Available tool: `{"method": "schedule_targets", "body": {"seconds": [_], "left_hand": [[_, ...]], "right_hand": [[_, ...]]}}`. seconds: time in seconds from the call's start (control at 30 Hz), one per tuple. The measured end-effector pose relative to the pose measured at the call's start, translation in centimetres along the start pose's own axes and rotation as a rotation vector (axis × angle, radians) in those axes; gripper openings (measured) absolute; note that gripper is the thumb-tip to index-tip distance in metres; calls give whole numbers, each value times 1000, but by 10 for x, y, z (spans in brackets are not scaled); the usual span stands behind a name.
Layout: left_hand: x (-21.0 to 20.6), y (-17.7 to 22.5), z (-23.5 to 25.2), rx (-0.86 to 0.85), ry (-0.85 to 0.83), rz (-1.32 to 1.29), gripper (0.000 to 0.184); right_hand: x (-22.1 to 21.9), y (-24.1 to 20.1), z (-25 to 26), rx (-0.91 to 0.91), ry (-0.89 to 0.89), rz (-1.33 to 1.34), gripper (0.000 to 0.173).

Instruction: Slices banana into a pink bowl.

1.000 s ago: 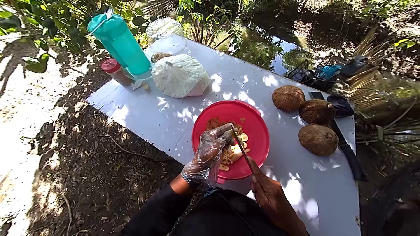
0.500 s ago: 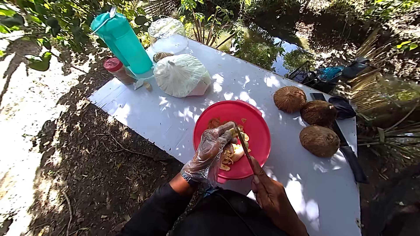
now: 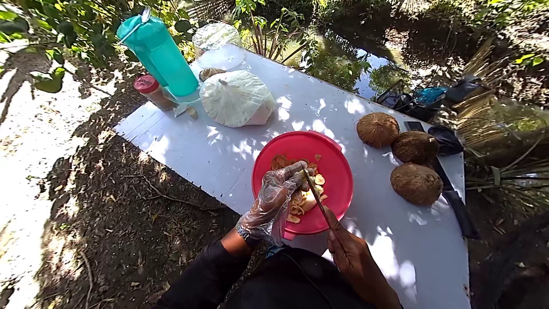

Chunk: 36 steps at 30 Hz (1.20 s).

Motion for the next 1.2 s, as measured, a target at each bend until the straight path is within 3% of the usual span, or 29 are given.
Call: {"method": "schedule_targets", "body": {"seconds": [0.53, 1.2], "left_hand": [[0, 5, 0, 74, 47, 4, 32], [-7, 1, 2, 1, 114, -60, 31]], "right_hand": [[5, -2, -1, 48, 20, 74, 46], [5, 1, 2, 33, 1, 5, 47]]}}
Point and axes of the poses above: each hand's wrist, its own z-axis towards the middle knuckle, its own x-axis out of the back of the hand, y = z × x, the point moved 4 cm from there along z, towards the middle knuckle, and after that the axes turned 11 degrees about -y, right-handed, at the moved point
